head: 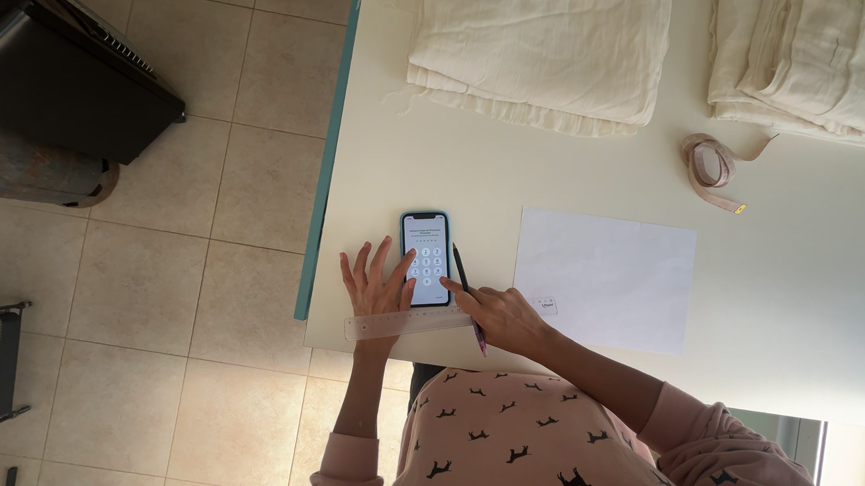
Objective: Measuring a fabric pouch with a ruler and drawing a pattern on a sheet of paper.
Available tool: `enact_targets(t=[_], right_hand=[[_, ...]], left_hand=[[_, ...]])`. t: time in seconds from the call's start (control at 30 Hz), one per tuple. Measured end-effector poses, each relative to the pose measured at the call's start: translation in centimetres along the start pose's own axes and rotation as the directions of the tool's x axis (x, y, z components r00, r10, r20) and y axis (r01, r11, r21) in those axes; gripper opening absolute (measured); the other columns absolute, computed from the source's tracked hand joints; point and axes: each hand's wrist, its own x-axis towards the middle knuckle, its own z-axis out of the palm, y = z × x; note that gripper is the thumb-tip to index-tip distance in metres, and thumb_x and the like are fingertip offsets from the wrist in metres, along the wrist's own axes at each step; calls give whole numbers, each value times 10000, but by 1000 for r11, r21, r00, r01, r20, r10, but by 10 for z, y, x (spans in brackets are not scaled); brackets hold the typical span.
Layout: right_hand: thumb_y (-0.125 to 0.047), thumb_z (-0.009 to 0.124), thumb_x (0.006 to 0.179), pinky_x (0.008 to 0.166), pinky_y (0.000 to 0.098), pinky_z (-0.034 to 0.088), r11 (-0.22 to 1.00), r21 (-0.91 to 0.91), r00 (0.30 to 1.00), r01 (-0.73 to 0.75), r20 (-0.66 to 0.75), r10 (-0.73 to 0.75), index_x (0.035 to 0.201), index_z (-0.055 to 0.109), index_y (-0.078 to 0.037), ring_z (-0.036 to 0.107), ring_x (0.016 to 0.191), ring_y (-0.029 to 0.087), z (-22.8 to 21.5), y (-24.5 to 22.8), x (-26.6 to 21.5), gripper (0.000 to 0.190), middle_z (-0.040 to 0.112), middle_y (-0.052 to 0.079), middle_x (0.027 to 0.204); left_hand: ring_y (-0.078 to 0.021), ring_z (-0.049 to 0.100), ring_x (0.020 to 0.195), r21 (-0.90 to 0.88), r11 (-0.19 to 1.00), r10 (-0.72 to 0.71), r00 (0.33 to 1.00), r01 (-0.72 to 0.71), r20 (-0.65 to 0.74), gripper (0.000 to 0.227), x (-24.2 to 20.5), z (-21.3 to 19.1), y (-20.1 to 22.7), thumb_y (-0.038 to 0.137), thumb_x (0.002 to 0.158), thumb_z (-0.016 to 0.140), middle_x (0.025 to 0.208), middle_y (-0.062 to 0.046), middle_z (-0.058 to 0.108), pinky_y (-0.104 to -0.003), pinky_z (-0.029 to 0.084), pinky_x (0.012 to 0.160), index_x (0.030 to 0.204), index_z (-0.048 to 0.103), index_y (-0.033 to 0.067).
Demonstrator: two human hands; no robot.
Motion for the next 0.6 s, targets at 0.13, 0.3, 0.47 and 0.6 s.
enact_targets(t=[0.13, 0.3, 0.47, 0.6], right_hand=[[-42, 602, 972, 502, 333, 557, 1000, -8, 1000, 7, 0, -7, 1066, 555, -101, 756, 757, 269, -3, -4, 7, 120, 731, 197, 1156], [-46, 619, 969, 535, 321, 559, 1000, -18, 998, -25, 58, 26, 1095, 563, -107, 764, 788, 266, 9, 2, 8, 151, 733, 200, 1148], [-53, 623, 971, 546, 310, 562, 999, -8, 996, -48, 72, 49, 1106, 563, -114, 769, 794, 271, 10, 3, 6, 161, 729, 203, 1170], [-48, 635, 964, 559, 323, 574, 999, 22, 997, -44, 63, 43, 1108, 557, -104, 770, 810, 286, 6, 4, 7, 173, 718, 214, 1196]], left_hand=[[-316, 369, 1445, -3, 1000, -1, 1000, 1, -11, 358, -2, 4, -1, 483, 1026, 439, 1480, -15, 479, -714, 142, 1190, 1296, 657, 396], [-317, 387, 1437, -13, 1000, 15, 1000, -15, 5, 370, 2, -3, 4, 476, 1028, 445, 1473, -18, 491, -724, 144, 1184, 1347, 623, 415], [-331, 374, 1438, -11, 999, 32, 999, -32, 20, 377, 0, -3, 7, 476, 1031, 435, 1505, -13, 467, -734, 139, 1175, 1360, 610, 427], [-335, 341, 1460, -10, 999, 35, 998, -34, 56, 370, 4, -5, 7, 475, 1041, 422, 1520, -8, 458, -751, 105, 1165, 1357, 611, 435]])
